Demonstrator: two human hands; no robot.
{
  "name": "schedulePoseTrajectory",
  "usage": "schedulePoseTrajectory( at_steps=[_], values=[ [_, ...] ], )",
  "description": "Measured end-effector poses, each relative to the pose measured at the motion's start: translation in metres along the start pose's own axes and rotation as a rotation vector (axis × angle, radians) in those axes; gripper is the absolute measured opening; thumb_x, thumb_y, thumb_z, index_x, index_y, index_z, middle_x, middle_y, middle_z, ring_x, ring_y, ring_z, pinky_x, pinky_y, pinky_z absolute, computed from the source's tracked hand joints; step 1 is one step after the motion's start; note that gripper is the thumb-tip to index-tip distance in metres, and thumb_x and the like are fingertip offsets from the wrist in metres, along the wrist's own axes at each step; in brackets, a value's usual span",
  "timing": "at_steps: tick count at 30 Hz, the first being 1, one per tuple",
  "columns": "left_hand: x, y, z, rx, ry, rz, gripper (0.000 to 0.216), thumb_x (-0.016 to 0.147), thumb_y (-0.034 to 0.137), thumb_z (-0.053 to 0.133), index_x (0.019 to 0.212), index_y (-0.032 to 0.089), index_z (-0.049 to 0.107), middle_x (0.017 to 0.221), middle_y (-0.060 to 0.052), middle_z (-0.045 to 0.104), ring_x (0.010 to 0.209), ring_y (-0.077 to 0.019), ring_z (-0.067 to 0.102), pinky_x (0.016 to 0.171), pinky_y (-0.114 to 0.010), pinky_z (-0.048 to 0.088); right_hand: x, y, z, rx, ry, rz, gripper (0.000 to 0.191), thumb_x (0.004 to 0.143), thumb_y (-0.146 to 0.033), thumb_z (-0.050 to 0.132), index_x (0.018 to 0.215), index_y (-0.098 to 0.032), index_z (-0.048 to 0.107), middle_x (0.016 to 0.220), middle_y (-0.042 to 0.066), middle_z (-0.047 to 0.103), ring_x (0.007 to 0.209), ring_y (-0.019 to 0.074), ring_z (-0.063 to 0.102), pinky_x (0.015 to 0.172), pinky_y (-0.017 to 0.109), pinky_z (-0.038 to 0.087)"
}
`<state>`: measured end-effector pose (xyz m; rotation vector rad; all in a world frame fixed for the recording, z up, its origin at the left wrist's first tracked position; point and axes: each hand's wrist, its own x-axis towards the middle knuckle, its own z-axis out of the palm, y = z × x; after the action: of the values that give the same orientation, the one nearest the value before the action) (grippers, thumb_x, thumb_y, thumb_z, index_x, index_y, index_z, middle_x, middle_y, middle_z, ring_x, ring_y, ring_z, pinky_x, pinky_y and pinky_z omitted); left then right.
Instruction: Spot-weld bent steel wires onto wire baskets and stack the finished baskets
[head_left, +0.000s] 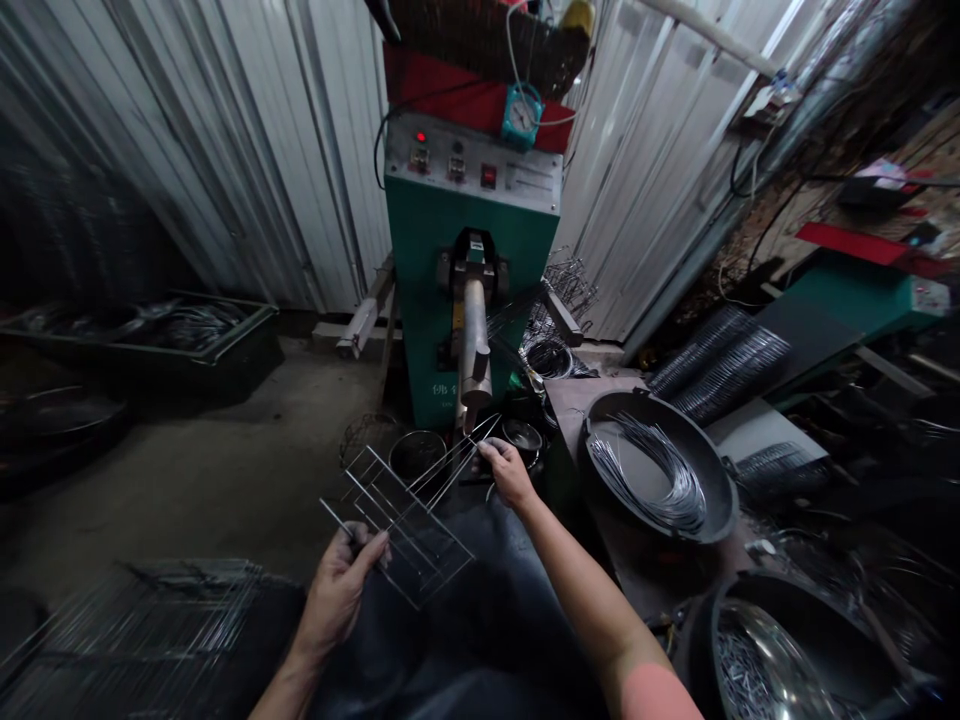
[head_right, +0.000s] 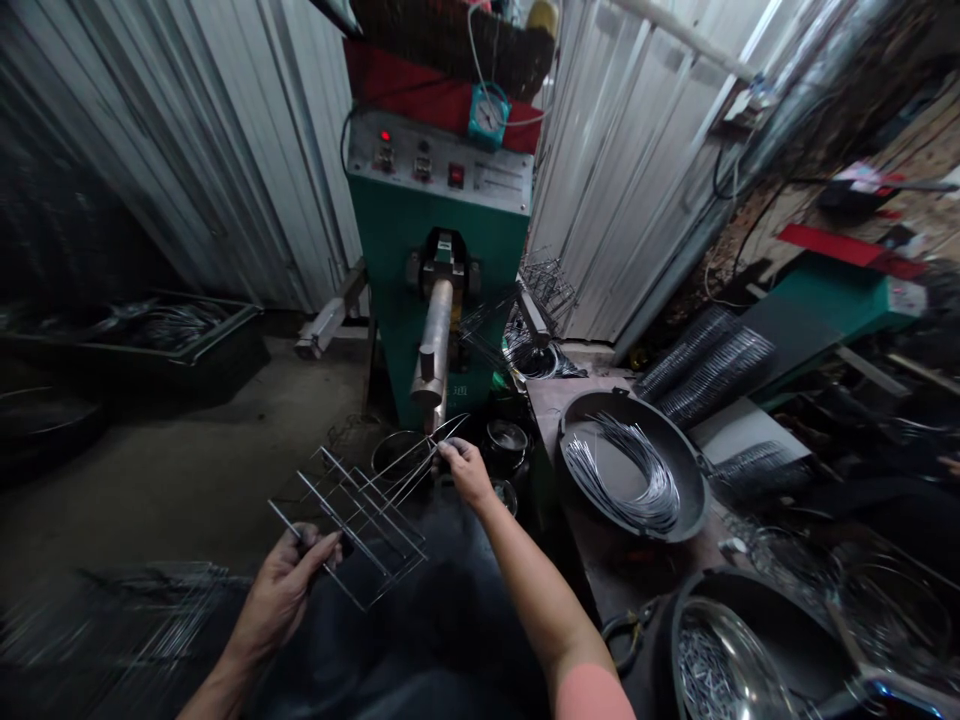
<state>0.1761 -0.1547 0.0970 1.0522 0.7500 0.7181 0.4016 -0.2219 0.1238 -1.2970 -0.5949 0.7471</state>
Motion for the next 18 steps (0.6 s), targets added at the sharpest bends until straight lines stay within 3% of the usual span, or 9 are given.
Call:
schedulePoseTrajectory(
  at_steps=[12, 18],
  values=[
    [-0.003, 0.02, 0.009, -0.029, 0.061, -0.078, 0.043, 0.056, 0.041, 0.077, 0.073, 0.021, 0.043, 0.054, 0.006, 0.053, 0.054, -0.0102, 0.047, 0.054, -0.021, 0.04, 0.001, 0.0, 0.005, 0.112, 0.064, 0.096, 0.033, 0.063, -0.048, 0.067, 0.066, -0.016, 0.056, 0.058, -0.003, 0.053, 0.048, 0.0079, 0.049, 0.05, 0.023, 0.043],
    [0.002, 0.017, 0.014, -0.009, 0.115, 0.002, 0.041, 0.055, 0.039, 0.077, 0.072, 0.021, 0.045, 0.054, 0.006, 0.052, 0.053, -0.01, 0.047, 0.056, -0.022, 0.04, -0.028, 0.017, -0.01, 0.021, 0.137, 0.137, 0.037, 0.061, -0.049, 0.068, 0.068, -0.014, 0.058, 0.057, -0.002, 0.054, 0.05, 0.0081, 0.05, 0.049, 0.021, 0.043]
  ],
)
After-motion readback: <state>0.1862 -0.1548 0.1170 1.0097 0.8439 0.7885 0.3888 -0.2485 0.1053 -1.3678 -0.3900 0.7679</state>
